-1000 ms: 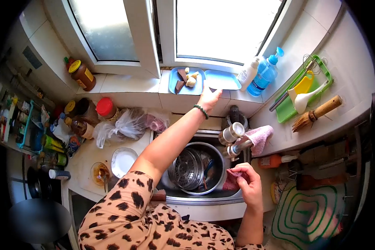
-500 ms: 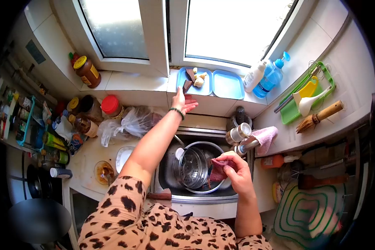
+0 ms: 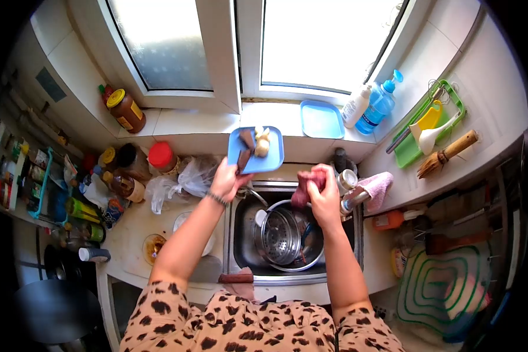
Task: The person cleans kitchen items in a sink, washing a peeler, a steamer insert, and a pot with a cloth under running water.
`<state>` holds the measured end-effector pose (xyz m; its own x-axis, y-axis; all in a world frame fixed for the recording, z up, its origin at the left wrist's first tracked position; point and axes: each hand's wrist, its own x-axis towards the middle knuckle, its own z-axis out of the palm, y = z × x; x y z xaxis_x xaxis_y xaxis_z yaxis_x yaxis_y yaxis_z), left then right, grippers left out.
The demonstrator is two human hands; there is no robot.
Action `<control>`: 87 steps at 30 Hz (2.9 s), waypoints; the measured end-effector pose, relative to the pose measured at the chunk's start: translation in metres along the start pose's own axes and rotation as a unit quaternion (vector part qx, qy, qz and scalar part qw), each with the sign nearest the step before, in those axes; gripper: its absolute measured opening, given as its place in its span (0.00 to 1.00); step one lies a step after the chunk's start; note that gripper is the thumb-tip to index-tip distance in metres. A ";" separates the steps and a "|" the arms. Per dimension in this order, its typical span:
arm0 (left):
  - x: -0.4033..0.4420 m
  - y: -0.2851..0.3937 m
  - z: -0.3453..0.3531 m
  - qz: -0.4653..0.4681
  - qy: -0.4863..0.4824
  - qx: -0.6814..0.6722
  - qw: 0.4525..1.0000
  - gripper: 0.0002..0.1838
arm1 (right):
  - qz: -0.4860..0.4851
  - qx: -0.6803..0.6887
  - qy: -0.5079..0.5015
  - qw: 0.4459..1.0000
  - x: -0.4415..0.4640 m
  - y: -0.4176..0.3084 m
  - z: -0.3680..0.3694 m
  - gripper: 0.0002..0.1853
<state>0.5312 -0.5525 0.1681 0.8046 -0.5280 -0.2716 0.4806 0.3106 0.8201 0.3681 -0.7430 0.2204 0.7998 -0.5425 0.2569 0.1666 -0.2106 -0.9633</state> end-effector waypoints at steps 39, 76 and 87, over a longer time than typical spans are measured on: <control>-0.178 0.016 -0.082 -0.001 0.112 -0.069 0.991 0.20 | -0.155 -0.243 0.005 0.958 0.196 0.100 0.157 0.06; -0.229 -0.059 -0.012 -0.048 0.070 -0.010 0.996 0.19 | 0.322 0.488 0.037 0.810 -0.012 0.243 -0.141 0.26; -0.225 -0.062 -0.011 -0.052 0.091 -0.014 0.994 0.18 | 0.297 0.540 0.174 0.768 -0.048 0.160 -0.101 0.23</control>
<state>0.3245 -0.4437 0.1729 0.7988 -0.4081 -0.4419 0.5715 0.2855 0.7693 0.2976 -0.8328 0.0614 0.7483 -0.5067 -0.4281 0.3636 0.8531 -0.3742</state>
